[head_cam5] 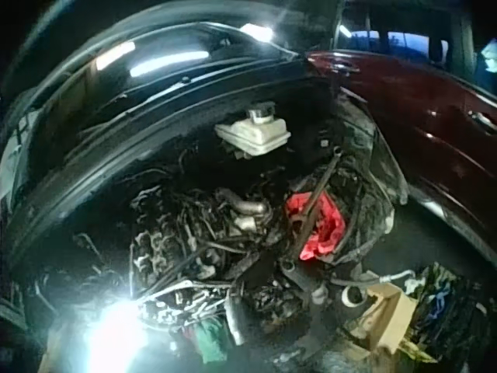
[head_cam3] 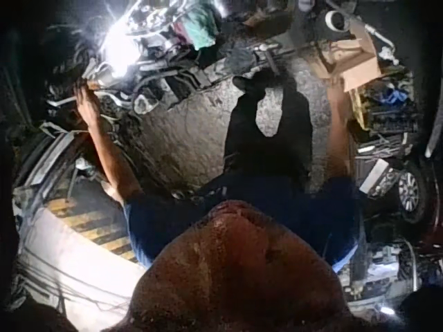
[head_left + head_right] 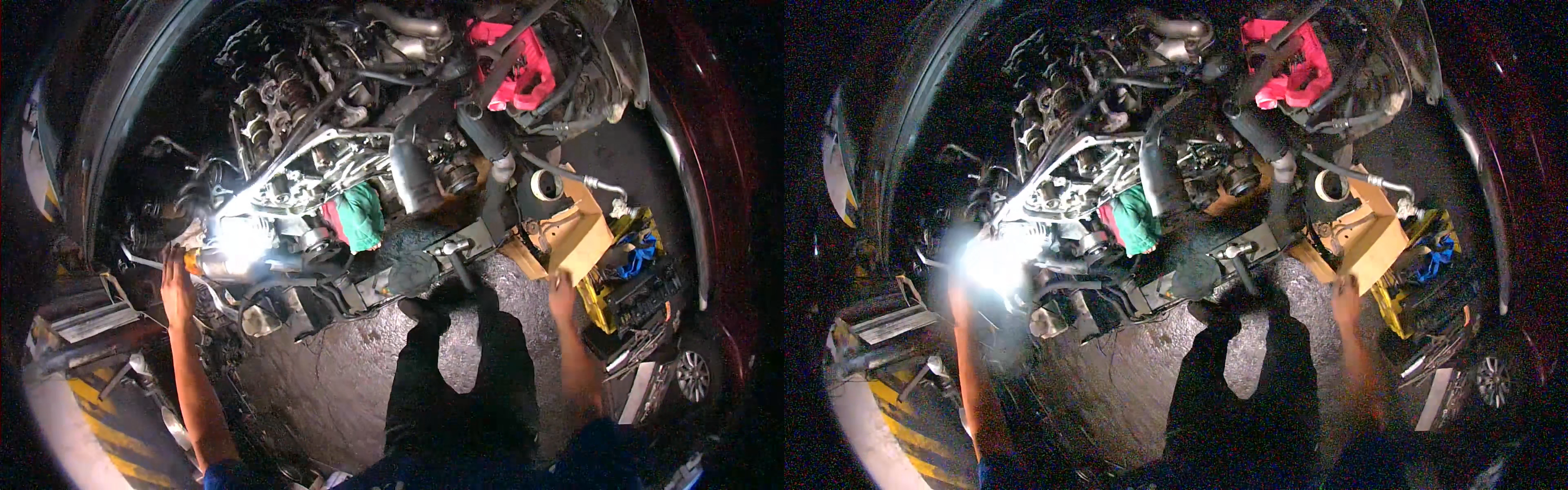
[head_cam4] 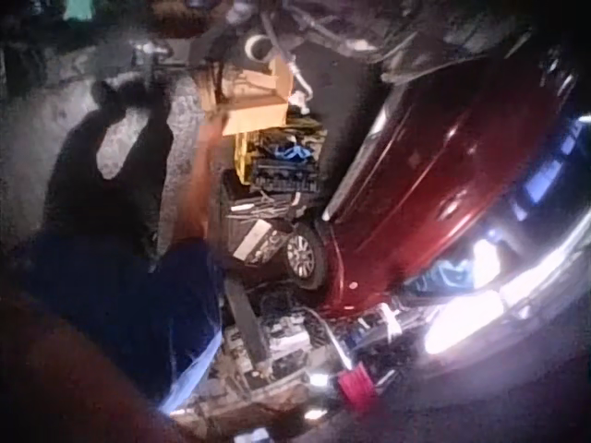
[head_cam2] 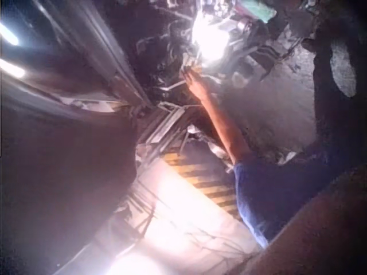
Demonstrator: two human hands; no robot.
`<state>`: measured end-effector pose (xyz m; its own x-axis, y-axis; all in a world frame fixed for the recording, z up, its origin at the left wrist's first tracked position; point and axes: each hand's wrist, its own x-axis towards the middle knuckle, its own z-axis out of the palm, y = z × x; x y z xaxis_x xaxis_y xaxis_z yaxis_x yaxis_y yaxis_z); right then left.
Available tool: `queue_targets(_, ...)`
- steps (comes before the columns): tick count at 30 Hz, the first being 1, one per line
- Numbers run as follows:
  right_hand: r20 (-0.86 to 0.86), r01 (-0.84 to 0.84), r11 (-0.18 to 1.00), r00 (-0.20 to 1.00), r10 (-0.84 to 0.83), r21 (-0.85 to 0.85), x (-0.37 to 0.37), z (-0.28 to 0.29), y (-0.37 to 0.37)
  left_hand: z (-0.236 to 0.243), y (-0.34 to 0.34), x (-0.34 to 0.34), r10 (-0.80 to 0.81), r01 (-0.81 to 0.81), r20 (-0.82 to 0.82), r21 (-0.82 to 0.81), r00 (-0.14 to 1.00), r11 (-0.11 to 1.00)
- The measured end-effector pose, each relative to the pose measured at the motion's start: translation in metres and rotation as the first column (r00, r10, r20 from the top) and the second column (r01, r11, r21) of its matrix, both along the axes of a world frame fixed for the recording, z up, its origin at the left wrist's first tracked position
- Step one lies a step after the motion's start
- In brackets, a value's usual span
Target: The person holds an engine component with a cloth, places a part into a box, and then uses a socket wrench to unscrew bolts from the engine block.
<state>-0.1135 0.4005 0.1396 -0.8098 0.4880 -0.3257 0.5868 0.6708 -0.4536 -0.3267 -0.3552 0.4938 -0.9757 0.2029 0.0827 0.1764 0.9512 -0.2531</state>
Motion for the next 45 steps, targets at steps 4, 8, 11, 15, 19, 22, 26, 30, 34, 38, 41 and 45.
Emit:
queue_targets(4,0.105,-0.098,0.982,0.988,0.115,-0.160,0.035,0.030,-0.025,0.023,0.030,0.020,0.061,-0.062,0.018,0.058,0.998,0.996)
queue_targets(8,0.223,-0.153,0.942,0.949,0.225,-0.297,0.046,0.026,-0.028,-0.001,0.060,0.075,0.165,-0.191,0.137,0.207,0.977,0.959)
queue_targets(11,0.206,-0.156,0.856,0.935,0.289,-0.493,-0.009,0.045,-0.052,-0.002,0.083,0.148,0.322,-0.383,0.227,0.323,0.919,0.865)
queue_targets(15,-0.017,-0.313,0.769,0.930,0.366,-0.558,-0.055,0.060,-0.068,-0.039,0.232,0.133,0.168,-0.288,0.437,0.225,0.884,0.931)
queue_targets(19,-0.085,-0.348,0.437,0.852,0.517,-0.830,-0.093,0.116,-0.095,-0.079,0.312,0.150,0.166,-0.244,0.408,0.148,0.898,0.958)
queue_targets(22,0.421,0.186,0.381,0.500,0.757,-0.906,-0.105,0.140,-0.116,-0.097,0.363,0.149,0.171,-0.192,0.346,0.026,0.922,0.981)
queue_targets(26,0.283,0.363,-0.433,0.929,0.239,-0.825,-0.094,0.155,-0.152,-0.096,0.434,0.106,0.101,-0.187,0.278,0.303,0.955,0.935)
queue_targets(30,0.238,0.276,-0.407,0.961,0.143,-0.871,-0.119,0.155,-0.171,-0.101,0.448,0.111,0.260,-0.496,0.502,0.419,0.824,0.761)
queue_targets(34,0.020,0.054,-0.127,0.966,0.259,-0.990,-0.144,0.173,-0.162,-0.098,0.446,0.115,0.239,-0.674,0.678,0.499,0.695,0.545)
queue_targets(38,0.372,0.337,-0.372,0.928,-0.027,-0.865,-0.118,0.187,-0.149,-0.076,0.445,0.103,0.046,-0.623,0.708,0.587,0.705,0.518)
queue_targets(41,0.218,0.106,0.414,0.948,0.233,-0.904,-0.135,0.230,-0.130,-0.055,0.446,0.100,-0.022,-0.647,0.831,0.449,0.556,0.616)
queue_targets(45,0.129,0.015,0.365,0.948,0.291,-0.931,-0.127,0.260,-0.108,-0.022,0.450,0.084,-0.160,-0.541,0.801,0.522,0.577,0.659)
